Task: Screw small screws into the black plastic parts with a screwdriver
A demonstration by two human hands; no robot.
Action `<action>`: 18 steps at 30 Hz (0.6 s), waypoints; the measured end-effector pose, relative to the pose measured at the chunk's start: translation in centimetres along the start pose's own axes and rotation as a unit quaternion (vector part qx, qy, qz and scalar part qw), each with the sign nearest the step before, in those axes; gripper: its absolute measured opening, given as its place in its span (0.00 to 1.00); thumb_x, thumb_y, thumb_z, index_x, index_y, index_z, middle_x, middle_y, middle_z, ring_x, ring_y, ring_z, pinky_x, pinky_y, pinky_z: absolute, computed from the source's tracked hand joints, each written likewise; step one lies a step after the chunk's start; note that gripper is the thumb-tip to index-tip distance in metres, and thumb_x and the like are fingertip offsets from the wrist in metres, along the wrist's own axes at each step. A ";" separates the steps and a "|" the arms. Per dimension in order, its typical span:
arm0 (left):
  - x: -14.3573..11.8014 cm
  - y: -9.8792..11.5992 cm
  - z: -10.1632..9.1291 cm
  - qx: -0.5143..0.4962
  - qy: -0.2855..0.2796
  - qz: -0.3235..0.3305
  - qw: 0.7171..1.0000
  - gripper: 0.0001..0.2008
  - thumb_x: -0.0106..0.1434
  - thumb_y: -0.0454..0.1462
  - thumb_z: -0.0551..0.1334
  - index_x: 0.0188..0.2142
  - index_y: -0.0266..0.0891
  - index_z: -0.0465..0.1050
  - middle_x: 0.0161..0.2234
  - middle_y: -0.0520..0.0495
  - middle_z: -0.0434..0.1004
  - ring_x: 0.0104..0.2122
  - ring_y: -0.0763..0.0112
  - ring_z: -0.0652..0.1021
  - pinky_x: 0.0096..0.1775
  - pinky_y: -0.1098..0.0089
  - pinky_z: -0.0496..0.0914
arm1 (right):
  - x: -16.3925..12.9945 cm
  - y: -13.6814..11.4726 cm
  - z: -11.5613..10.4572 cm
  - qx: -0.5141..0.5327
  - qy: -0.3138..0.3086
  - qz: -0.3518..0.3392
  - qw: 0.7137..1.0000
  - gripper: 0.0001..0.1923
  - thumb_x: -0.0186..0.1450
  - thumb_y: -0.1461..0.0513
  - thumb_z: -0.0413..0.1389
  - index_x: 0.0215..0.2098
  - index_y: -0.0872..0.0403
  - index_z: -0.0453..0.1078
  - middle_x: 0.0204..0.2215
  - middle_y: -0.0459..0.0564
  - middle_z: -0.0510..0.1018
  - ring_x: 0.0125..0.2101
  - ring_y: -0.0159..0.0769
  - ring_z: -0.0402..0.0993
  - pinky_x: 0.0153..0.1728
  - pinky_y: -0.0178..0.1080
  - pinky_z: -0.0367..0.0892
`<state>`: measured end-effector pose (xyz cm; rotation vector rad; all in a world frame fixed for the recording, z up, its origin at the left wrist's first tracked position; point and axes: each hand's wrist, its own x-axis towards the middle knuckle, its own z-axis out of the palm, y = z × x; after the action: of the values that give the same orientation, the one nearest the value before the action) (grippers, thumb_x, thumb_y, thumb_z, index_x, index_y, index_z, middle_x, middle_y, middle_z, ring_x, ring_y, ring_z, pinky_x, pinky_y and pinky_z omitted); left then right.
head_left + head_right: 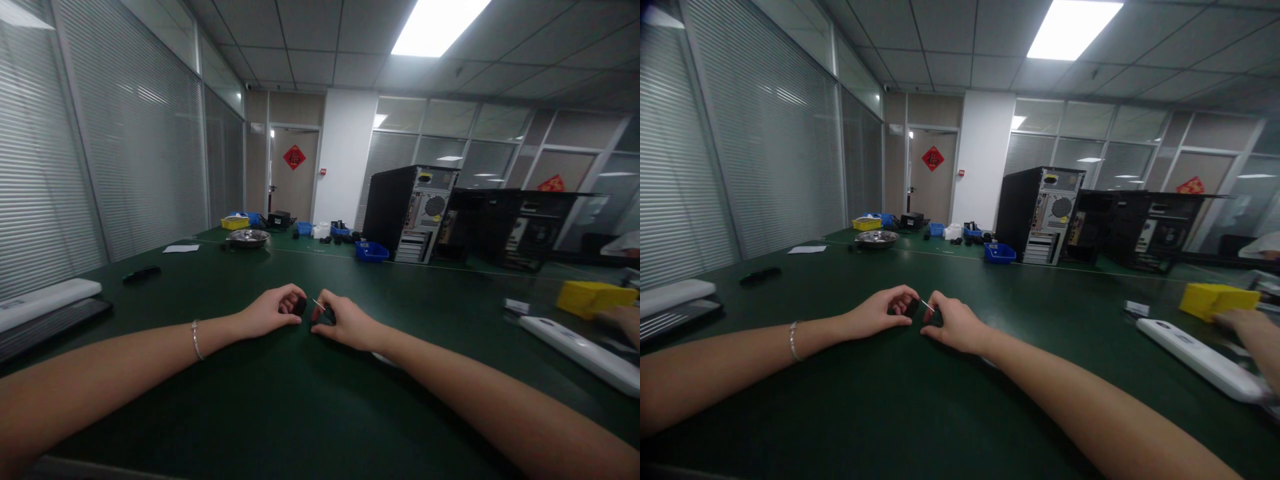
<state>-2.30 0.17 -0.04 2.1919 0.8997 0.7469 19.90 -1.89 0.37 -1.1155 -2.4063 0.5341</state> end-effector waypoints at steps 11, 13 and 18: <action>0.0 0.3 0.8 -0.063 -0.020 0.029 0.997 0.20 0.54 0.37 0.65 0.45 0.37 0.62 0.35 0.49 0.72 0.35 0.70 0.73 0.38 0.68 0.68 | -0.1 -0.8 0.7 0.072 0.159 -0.077 0.982 0.12 0.58 0.61 0.58 0.36 0.52 0.59 0.37 0.47 0.72 0.26 0.29 0.63 0.27 0.34 0.61; -0.2 0.6 0.9 -0.072 -0.028 0.034 0.996 0.20 0.54 0.37 0.65 0.45 0.38 0.62 0.36 0.48 0.71 0.35 0.70 0.73 0.38 0.68 0.68 | -0.2 -1.1 0.9 0.073 0.155 -0.078 0.982 0.12 0.58 0.61 0.58 0.36 0.53 0.59 0.36 0.47 0.71 0.26 0.29 0.62 0.28 0.34 0.61; -0.4 0.7 1.2 -0.097 -0.021 0.034 0.994 0.20 0.53 0.37 0.66 0.44 0.37 0.62 0.36 0.49 0.70 0.35 0.70 0.73 0.38 0.67 0.69 | -0.3 -1.4 1.1 0.066 0.150 -0.071 0.984 0.11 0.59 0.61 0.58 0.37 0.53 0.60 0.35 0.47 0.71 0.27 0.30 0.63 0.28 0.34 0.61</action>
<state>-1.40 -0.92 -0.36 2.0667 0.7026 0.7830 18.63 -3.11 0.13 -0.8893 -2.1366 0.4351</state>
